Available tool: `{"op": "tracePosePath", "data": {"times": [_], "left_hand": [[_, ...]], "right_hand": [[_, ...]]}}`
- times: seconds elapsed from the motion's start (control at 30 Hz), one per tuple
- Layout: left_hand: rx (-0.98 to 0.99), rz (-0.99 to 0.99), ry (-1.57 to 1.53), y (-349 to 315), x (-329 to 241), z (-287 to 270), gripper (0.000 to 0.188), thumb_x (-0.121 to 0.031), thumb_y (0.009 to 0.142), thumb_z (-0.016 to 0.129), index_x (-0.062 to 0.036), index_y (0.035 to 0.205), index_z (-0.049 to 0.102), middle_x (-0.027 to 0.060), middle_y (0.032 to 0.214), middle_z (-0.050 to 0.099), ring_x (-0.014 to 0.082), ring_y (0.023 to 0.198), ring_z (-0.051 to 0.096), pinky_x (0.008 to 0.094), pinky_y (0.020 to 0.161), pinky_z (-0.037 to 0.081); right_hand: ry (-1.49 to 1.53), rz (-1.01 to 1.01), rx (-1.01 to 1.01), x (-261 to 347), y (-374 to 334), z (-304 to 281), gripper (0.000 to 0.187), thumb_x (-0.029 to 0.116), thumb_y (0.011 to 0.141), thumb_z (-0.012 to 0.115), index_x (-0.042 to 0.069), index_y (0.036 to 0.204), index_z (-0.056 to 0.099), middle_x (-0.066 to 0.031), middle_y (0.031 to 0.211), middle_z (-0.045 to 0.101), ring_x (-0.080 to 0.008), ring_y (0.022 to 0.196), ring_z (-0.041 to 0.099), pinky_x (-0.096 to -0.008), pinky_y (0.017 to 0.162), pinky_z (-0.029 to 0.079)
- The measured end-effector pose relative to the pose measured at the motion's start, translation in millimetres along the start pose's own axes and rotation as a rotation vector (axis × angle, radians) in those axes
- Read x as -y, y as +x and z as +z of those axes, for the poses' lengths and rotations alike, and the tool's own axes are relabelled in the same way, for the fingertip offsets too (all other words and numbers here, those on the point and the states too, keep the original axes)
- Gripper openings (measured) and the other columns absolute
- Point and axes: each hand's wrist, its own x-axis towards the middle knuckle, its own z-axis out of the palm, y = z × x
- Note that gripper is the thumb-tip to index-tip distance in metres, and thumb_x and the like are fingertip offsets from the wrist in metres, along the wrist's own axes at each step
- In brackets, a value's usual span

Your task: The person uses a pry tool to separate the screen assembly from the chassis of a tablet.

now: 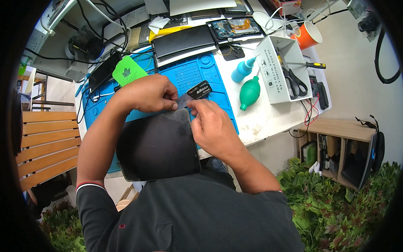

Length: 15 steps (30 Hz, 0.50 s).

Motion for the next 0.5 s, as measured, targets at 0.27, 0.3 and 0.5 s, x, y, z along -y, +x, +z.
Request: {"op": "tracePosePath", "data": {"times": [0.27,0.3,0.5], "left_hand": [[0.053,0.008,-0.001,-2.6,6.1,-4.7,0.023,-0.025,0.093,0.085,-0.0032,0.097,0.081,0.0138,0.078,0.076,0.0273,0.070,0.070,0.0435,0.068,0.051],[0.055,0.009,0.000,-3.6,7.7,-5.5,0.023,-0.025,0.094,0.085,-0.0033,0.097,0.081,0.0135,0.077,0.076,0.0271,0.070,0.070,0.0433,0.068,0.051],[0.076,0.017,0.011,-9.1,18.5,-8.6,0.022,-0.026,0.094,0.085,-0.0044,0.099,0.082,0.0116,0.076,0.075,0.0265,0.069,0.069,0.0427,0.068,0.051]], "right_hand": [[-0.090,-0.075,0.048,0.4,3.1,1.5,0.031,-0.004,0.092,0.060,-0.005,0.121,0.073,-0.0230,0.107,0.071,-0.0431,0.104,0.069,-0.0511,0.094,0.057],[-0.098,-0.074,0.062,1.7,3.6,1.6,0.032,-0.004,0.092,0.060,-0.004,0.122,0.073,-0.0225,0.108,0.071,-0.0429,0.106,0.069,-0.0513,0.094,0.057],[-0.200,-0.113,0.099,5.4,6.6,3.7,0.035,-0.003,0.092,0.062,-0.002,0.125,0.073,-0.0195,0.116,0.066,-0.0404,0.112,0.067,-0.0515,0.095,0.057]]}}
